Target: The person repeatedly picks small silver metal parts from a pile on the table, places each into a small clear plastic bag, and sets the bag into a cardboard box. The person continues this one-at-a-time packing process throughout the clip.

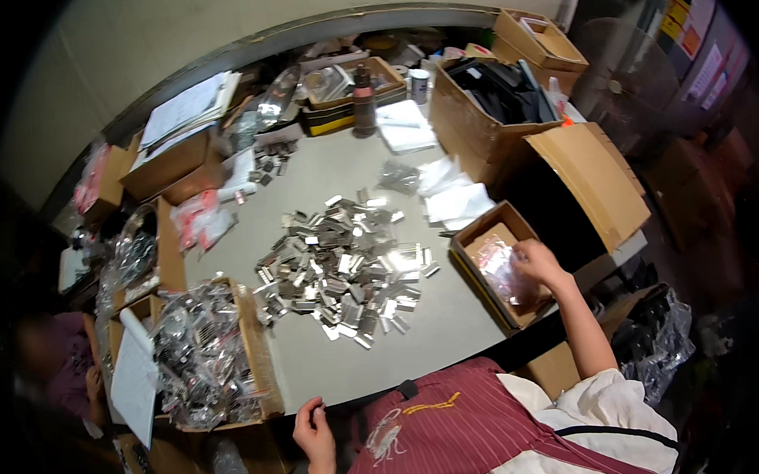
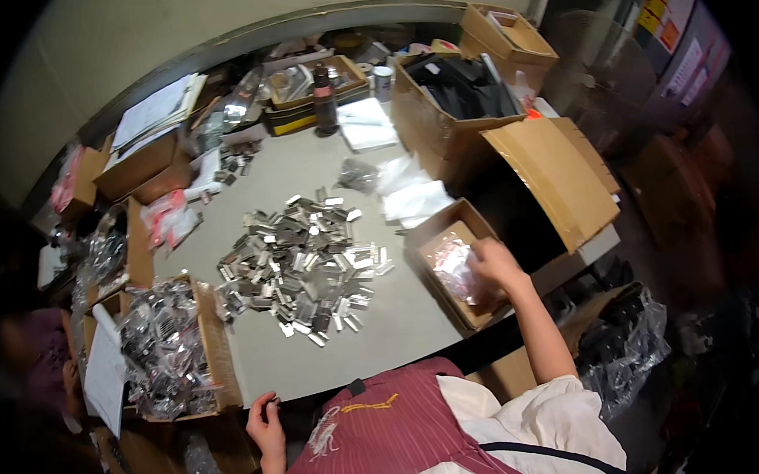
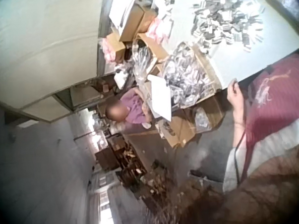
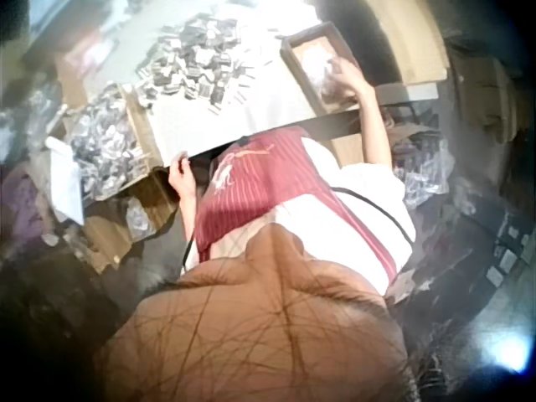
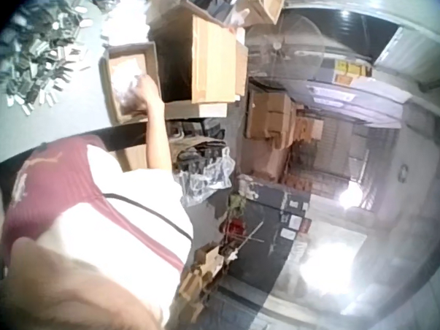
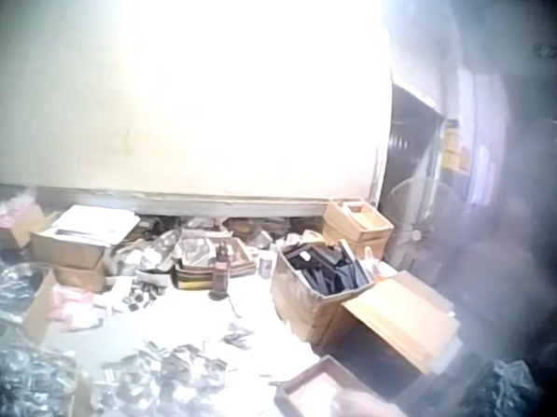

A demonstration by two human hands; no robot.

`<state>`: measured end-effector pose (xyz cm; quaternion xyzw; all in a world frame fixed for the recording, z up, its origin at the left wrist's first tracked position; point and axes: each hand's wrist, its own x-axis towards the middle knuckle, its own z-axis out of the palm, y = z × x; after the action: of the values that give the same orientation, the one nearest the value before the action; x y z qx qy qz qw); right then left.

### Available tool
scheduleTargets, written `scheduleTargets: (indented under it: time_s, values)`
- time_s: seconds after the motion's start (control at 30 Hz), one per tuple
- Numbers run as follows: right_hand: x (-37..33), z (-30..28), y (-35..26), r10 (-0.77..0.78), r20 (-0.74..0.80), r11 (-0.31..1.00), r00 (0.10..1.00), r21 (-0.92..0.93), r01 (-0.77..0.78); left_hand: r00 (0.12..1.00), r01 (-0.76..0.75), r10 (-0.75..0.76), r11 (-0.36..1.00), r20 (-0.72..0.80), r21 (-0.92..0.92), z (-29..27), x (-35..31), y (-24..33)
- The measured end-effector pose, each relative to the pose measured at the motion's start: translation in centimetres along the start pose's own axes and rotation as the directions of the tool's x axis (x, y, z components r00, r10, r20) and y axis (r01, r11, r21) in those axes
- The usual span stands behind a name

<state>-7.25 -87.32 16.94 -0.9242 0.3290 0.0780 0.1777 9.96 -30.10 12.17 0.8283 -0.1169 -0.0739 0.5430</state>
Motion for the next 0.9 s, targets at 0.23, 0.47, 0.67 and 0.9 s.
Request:
scheduleTargets:
  time_s: [0.23,0.47,0.67,0.9]
  values:
    - [6.1,3.8,-3.0,0.103,-0.346,0.989,0.933,0.137,-0.058,0.994,-0.082,0.083,0.997,0.076,-0.009,1.3,2.4,1.8]
    - [5.5,2.5,-2.0,0.053,-0.478,0.875,0.877,0.446,0.19,0.982,-0.128,0.13,0.992,0.138,-0.024,2.9,4.8,2.8]
    - [1.1,-2.7,-8.4,0.006,-0.671,0.681,0.741,0.545,0.488,0.967,-0.053,0.107,0.972,0.23,-0.23,7.4,9.5,5.8]
    - [-4.0,-0.1,-20.8,-0.323,-0.437,0.412,0.839,0.733,0.541,0.748,-0.158,0.416,0.869,0.518,-0.47,15.0,12.7,12.1]
